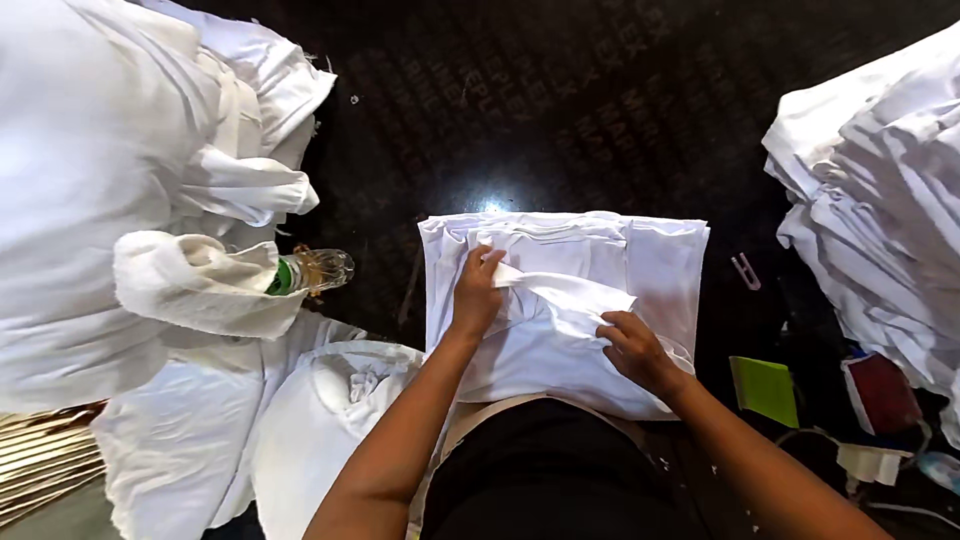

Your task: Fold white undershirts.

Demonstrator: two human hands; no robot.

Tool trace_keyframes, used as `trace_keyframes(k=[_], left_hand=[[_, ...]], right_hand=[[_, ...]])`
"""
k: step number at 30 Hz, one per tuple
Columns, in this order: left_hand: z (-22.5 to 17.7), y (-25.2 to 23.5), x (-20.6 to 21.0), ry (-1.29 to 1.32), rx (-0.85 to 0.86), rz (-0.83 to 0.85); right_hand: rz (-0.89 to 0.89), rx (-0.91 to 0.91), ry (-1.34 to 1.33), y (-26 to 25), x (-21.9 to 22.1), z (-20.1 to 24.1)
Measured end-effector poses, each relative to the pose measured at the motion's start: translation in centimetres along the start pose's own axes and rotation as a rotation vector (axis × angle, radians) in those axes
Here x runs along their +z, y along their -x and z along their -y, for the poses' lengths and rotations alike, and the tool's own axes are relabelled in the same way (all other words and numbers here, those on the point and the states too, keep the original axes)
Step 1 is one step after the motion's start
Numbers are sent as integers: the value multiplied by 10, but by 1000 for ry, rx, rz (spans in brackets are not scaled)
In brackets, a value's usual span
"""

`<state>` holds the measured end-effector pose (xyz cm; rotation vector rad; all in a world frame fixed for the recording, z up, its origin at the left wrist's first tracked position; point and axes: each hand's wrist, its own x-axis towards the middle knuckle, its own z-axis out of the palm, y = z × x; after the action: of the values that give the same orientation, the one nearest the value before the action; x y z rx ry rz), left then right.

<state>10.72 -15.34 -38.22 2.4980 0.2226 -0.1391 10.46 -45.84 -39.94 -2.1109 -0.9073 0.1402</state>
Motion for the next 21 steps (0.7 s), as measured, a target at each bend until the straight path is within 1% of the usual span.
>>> trace_keyframes(k=[4,6,8,11,13,14,16,18,20,21], left_hand=[[3,57,1,-47,181,188],[9,82,8,-66,237,207],[12,93,14,-38,242,178],[5,82,13,10,208,104],[0,62,10,40,130,38],[0,50,9,48,61,-2],[0,23,5,61,-110,-45],[1,-3,0,60,-259,-10],[5,-24,2,70,-316,16],[7,-31,4,76,-316,21]], right_hand=[[69,150,1,-18,-13,-11],[74,192,36,-32,-19,-23],[85,262,70,-48,-23,-33],[90,371,20,-75,-21,-47],[102,403,-26,-86,-15,-57],[119,400,-12,-90,-13,-57],[140,298,58,-87,-7,-45],[114,83,141,-67,5,-25],[86,-90,167,-41,18,-4],[89,-137,160,-28,24,3]])
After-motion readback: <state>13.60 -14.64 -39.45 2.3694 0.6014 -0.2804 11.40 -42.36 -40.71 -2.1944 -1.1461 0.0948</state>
